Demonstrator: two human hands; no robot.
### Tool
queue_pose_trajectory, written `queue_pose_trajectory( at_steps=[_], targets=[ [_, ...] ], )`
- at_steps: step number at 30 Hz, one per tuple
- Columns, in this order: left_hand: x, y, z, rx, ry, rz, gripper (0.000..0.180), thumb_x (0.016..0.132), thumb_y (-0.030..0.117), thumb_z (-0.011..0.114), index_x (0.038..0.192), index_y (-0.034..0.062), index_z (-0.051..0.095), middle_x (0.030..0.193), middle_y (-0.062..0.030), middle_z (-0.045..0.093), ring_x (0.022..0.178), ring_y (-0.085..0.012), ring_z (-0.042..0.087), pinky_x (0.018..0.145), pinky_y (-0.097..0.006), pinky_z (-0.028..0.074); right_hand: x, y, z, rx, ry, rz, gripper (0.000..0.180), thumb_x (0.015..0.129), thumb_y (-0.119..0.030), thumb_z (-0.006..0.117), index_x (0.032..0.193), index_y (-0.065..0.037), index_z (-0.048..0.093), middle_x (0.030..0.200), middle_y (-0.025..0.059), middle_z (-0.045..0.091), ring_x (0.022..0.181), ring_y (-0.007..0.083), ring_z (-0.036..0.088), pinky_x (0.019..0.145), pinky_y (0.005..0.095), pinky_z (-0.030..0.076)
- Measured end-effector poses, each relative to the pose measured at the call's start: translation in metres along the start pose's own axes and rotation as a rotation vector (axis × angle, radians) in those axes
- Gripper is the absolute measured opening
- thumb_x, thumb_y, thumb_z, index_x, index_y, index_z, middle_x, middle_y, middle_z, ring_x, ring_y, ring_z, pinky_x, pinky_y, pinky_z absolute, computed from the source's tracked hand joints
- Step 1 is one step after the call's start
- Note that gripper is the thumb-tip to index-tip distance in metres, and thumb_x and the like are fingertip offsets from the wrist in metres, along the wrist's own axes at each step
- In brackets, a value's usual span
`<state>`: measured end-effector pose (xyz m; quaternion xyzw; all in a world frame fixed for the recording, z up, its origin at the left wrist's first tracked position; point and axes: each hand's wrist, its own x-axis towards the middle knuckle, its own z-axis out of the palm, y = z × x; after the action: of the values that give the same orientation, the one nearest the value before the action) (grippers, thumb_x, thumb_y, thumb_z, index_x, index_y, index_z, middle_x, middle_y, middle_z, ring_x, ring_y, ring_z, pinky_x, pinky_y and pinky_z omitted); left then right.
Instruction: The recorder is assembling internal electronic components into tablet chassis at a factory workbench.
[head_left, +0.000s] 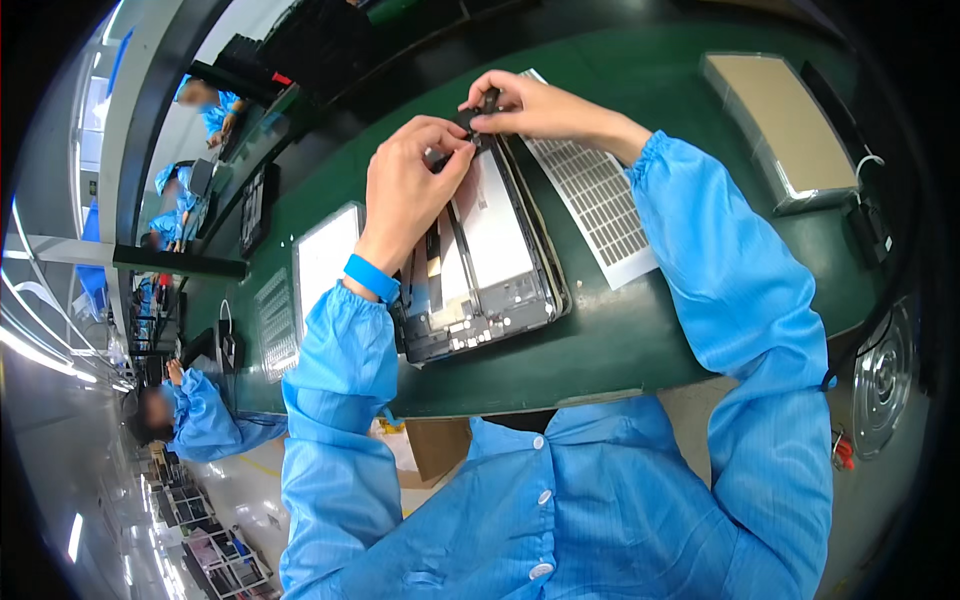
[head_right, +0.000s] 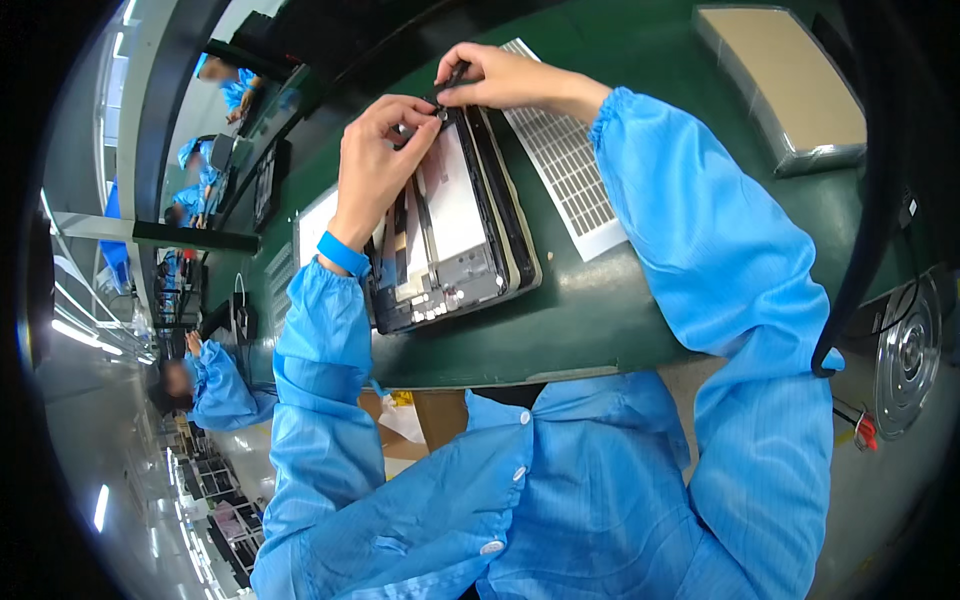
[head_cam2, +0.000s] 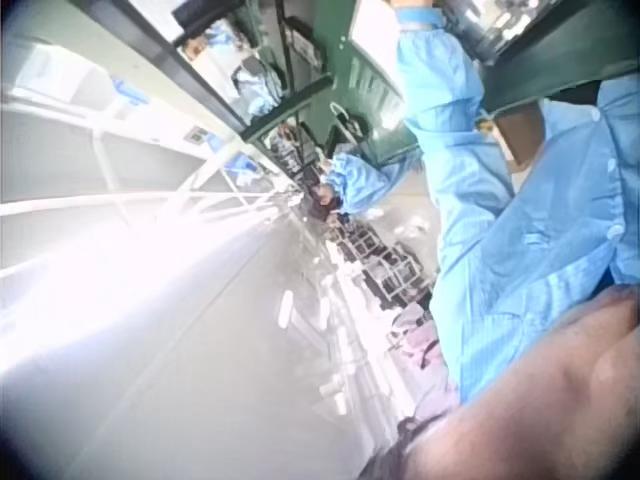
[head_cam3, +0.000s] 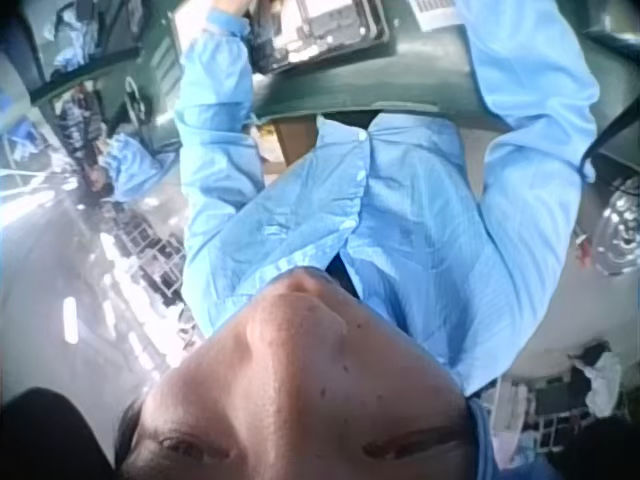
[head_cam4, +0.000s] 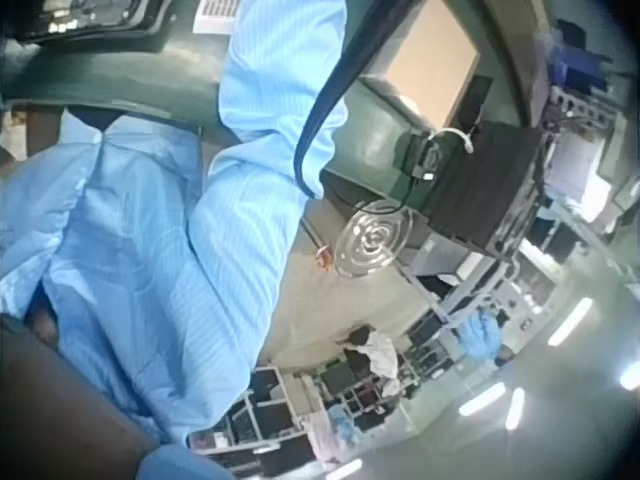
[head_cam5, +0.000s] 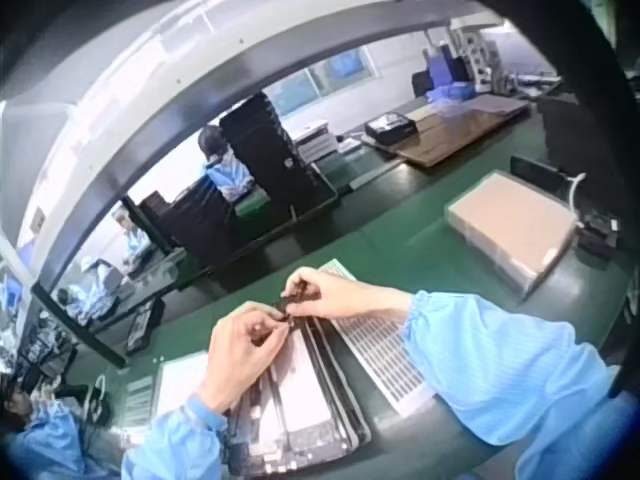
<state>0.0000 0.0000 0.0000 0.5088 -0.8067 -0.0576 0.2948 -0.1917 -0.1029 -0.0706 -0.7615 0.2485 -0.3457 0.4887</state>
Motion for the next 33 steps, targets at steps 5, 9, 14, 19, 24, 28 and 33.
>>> queue_pose_trajectory(
  at_steps=[5, 9, 14, 19, 24, 28, 33],
  targets=[
    [0.002, -0.001, 0.006, -0.015, 0.04, 0.011, 0.014, 0.084, 0.016, 0.074, 0.084, 0.0017, 0.074, 0.095, -0.006, 0.072, 0.077, -0.0214, 0.069, 0.068, -0.032, 0.055, -0.005, -0.009, 0.0, -0.051, 0.028, -0.044, 0.044, 0.093, -0.034, 0.073, 0.127, -0.012, 0.055, 0.105, 0.0034, 0.063, 0.098, 0.0125, 0.059, 0.088, 0.0278, 0.046],
    [-0.005, 0.003, 0.001, 0.107, 0.055, 0.014, 0.014, 0.084, 0.019, 0.075, 0.087, 0.005, 0.075, 0.104, -0.0035, 0.068, 0.077, -0.0198, 0.068, 0.067, -0.033, 0.054, -0.001, -0.005, 0.007, -0.078, 0.02, -0.078, 0.042, 0.093, -0.028, 0.073, 0.125, -0.009, 0.053, 0.106, 0.0045, 0.061, 0.096, 0.0144, 0.06, 0.088, 0.0305, 0.048],
    [-0.008, -0.009, 0.001, 0.041, 0.028, -0.021, 0.016, 0.085, 0.016, 0.076, 0.091, 0.0023, 0.074, 0.108, -0.005, 0.065, 0.075, -0.0148, 0.063, 0.07, -0.029, 0.052, -0.004, -0.013, 0.011, -0.276, 0.025, -0.089, 0.038, 0.095, -0.025, 0.071, 0.12, -0.006, 0.05, 0.106, 0.0071, 0.059, 0.091, 0.0158, 0.06, 0.083, 0.0319, 0.05],
    [0.002, -0.018, 0.002, -0.098, -0.018, -0.05, 0.017, 0.084, 0.016, 0.074, 0.089, -0.0006, 0.072, 0.113, -0.0067, 0.062, 0.081, -0.0162, 0.064, 0.076, -0.031, 0.052, -0.007, -0.028, 0.01, -0.391, 0.018, -0.075, 0.037, 0.096, -0.023, 0.069, 0.119, -0.005, 0.047, 0.108, 0.0091, 0.057, 0.094, 0.0173, 0.059, 0.082, 0.0323, 0.049],
    [0.002, -0.011, -0.002, 0.005, -0.117, -0.144, 0.021, 0.085, 0.019, 0.073, 0.094, 0.0005, 0.071, 0.12, -0.0113, 0.061, 0.102, -0.0259, 0.064, 0.088, -0.037, 0.051, -0.017, -0.002, 0.02, -0.241, 0.145, -0.191, 0.046, 0.096, -0.031, 0.069, 0.125, -0.005, 0.045, 0.11, 0.0099, 0.06, 0.091, 0.0184, 0.062, 0.078, 0.0345, 0.051],
    [-0.03, -0.014, -0.011, 0.067, 0.142, 0.04, 0.036, 0.088, 0.022, 0.071, 0.118, 0.0029, 0.063, 0.141, -0.0182, 0.05, 0.125, -0.0376, 0.053, 0.104, -0.043, 0.043, -0.061, -0.03, 0.042, -0.148, 0.432, -0.074, 0.042, 0.097, -0.028, 0.068, 0.124, -0.004, 0.047, 0.114, 0.0108, 0.06, 0.095, 0.0175, 0.061, 0.083, 0.034, 0.051],
    [-0.118, -0.014, 0.002, -0.36, 0.229, -0.098, 0.058, 0.096, 0.024, 0.064, 0.145, 0.0044, 0.041, 0.163, -0.0237, 0.01, 0.15, -0.04, 0.02, 0.119, -0.048, 0.024, -0.109, -0.052, 0.072, 0.064, 0.35, 0.092, 0.032, 0.094, -0.017, 0.072, 0.112, -0.006, 0.049, 0.129, 0.0176, 0.06, 0.129, 0.022, 0.052, 0.107, 0.0325, 0.039]
  ],
)
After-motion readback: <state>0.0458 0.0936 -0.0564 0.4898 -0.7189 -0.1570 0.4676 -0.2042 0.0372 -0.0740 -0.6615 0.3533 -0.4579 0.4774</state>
